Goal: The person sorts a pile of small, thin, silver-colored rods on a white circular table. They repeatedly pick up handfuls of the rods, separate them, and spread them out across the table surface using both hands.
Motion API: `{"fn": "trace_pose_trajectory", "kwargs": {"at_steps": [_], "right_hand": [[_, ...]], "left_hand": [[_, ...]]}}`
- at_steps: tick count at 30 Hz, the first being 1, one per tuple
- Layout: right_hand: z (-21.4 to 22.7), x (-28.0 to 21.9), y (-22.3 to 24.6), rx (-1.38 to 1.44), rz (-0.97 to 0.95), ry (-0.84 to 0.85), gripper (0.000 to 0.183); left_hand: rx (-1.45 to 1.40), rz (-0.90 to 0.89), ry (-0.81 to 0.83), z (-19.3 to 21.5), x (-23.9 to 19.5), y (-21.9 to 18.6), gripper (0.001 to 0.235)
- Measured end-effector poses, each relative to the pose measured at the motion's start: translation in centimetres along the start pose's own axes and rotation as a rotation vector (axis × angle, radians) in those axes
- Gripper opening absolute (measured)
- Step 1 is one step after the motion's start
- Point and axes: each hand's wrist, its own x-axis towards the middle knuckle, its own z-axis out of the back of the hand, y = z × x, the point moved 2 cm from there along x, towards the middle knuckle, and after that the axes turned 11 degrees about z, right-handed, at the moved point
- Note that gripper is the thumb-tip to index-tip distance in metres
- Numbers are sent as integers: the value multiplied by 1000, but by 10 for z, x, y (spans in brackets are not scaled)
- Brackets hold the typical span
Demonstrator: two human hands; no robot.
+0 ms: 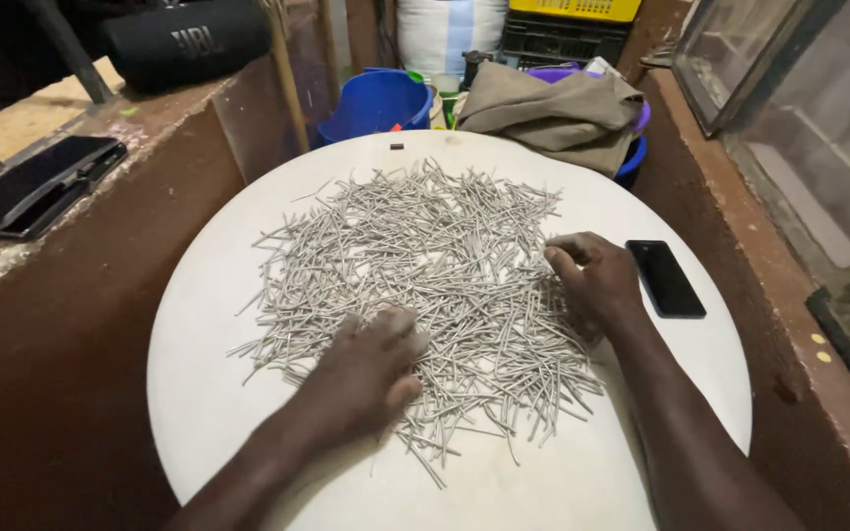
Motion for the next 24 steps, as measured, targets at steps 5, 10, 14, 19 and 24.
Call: {"fn": "trace_pose_trajectory", "kwargs": {"at_steps": [5, 10, 14, 19, 24], "right_hand": [[-14, 0, -2, 39, 141, 123, 26], [-25, -11, 60, 146, 361, 438, 51], [-26, -15, 86, 53, 345, 517, 40], [1, -8, 112, 24, 53, 429, 19], [-15, 3, 4, -103, -23, 195, 22]], "left_hand": [[116, -188, -5, -44, 27, 26, 60], [169, -358, 4, -44, 28, 35, 56], [-24, -320, 39, -35, 26, 32, 41], [-51, -367, -86, -31, 39, 27, 25], [90, -285, -167, -20, 63, 20, 38]]}}
